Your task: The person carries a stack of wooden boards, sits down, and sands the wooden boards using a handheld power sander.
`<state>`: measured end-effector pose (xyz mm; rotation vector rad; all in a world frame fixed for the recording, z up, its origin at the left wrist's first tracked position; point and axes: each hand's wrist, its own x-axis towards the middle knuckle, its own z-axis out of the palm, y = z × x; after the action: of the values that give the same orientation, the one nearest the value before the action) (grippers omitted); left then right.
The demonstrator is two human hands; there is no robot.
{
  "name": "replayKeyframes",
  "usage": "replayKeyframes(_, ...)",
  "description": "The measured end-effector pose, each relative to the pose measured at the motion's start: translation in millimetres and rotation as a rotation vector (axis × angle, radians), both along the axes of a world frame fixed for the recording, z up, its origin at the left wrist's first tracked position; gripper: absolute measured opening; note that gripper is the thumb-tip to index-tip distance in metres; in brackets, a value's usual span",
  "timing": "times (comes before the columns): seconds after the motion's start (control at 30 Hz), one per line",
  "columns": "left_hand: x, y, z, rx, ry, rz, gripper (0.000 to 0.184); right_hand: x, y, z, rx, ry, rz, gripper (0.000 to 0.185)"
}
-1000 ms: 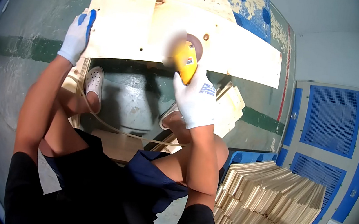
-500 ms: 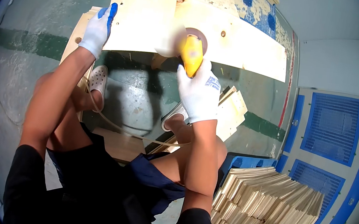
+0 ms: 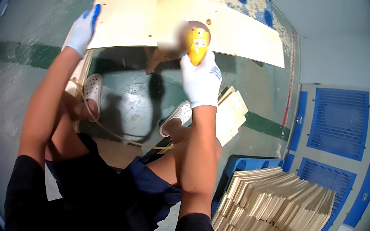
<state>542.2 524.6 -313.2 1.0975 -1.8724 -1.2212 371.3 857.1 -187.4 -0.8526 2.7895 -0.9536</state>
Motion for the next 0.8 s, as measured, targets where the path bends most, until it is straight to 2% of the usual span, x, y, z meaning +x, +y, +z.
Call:
replayKeyframes(0.07, 9.8, -27.3, -8.0, 0.000, -0.006, -0.036, 0.074, -29.6, 23.3, -11.8, -0.224, -0.152, -0.066, 0.039)
replayKeyframes(0.1, 17.8, -33.8, 3.6, 0.122, 0.026, -0.014, 0.072, -24.2, 30.4, 9.1, -0.226, -0.269, -0.132, 0.036)
replayKeyframes(0.13, 25.0, -41.0, 4.9, 0.055, -0.001, 0.048, 0.069, -26.9, 41.4, 12.2, -0.317, -0.318, -0.148, 0.033)
replayKeyframes(0.2, 48.3, -83.6, -14.0, -0.045, -0.032, -0.037, 0.065, -34.9, 62.3, 14.2, -0.490, -0.412, -0.176, 0.029)
replayKeyframes(0.23, 56.2, -103.1, -27.9, -0.071, -0.009, -0.060, 0.065, -36.0, 70.7, 16.7, -0.491, -0.349, -0.199, 0.027)
replayKeyframes(0.3, 70.7, -116.4, -5.4, -0.034, -0.140, -0.039, 0.063, -44.6, 88.5, 11.5, -0.545, -0.344, -0.281, 0.026)
replayKeyframes(0.37, 90.2, -154.6, -26.2, -0.132, -0.129, -0.102, 0.060, -56.6, 103.6, 3.3, -0.557, -0.321, -0.306, 0.026)
replayKeyframes(0.43, 111.2, -185.4, -42.7, -0.065, 0.021, -0.119, 0.058, -65.8, 116.0, -5.8, -0.569, -0.384, -0.383, 0.027)
replayKeyframes(0.47, 115.4, -193.7, -38.8, 0.273, 0.138, -0.108, 0.056, -70.9, 121.0, -12.1, -0.609, -0.362, -0.373, 0.026)
replayKeyframes(0.5, 117.9, -197.3, -31.6, 0.612, 0.253, -0.086, 0.054, -77.5, 129.4, -17.0, -0.608, -0.379, -0.370, 0.037)
replayKeyframes(0.53, 121.3, -191.7, -27.8, 0.593, 0.344, -0.072, 0.051, -77.8, 130.0, -12.4, -0.646, -0.430, -0.392, 0.036)
replayKeyframes(0.57, 128.9, -199.4, -26.5, 0.718, 0.352, -0.137, 0.050, -77.2, 130.3, -7.5, -0.685, -0.483, -0.414, 0.036)
replayKeyframes(0.6, 132.5, -204.8, -30.9, 0.723, 0.414, -0.134, 0.050, -82.0, 136.2, -11.2, -0.684, -0.480, -0.422, 0.036)
replayKeyframes(0.7, 157.5, -240.8, -57.1, 0.722, 0.499, -0.104, 0.049, -102.7, 158.4, -14.0, -0.978, -0.662, -0.418, 0.028)
replayKeyframes(0.73, 159.4, -246.1, -49.0, 0.853, 0.455, -0.080, 0.047, -111.9, 169.0, -18.1, -1.073, -0.731, -0.390, 0.028)
replayKeyframes(0.77, 166.1, -244.9, -53.1, 0.688, 0.535, -0.063, 0.048, -121.3, 180.6, -23.8, -1.168, -0.798, -0.361, 0.028)
replayKeyframes(0.8, 175.6, -256.0, -60.1, 0.693, 0.560, -0.026, 0.049, -127.5, 188.8, -25.2, -1.276, -0.858, -0.248, 0.029)
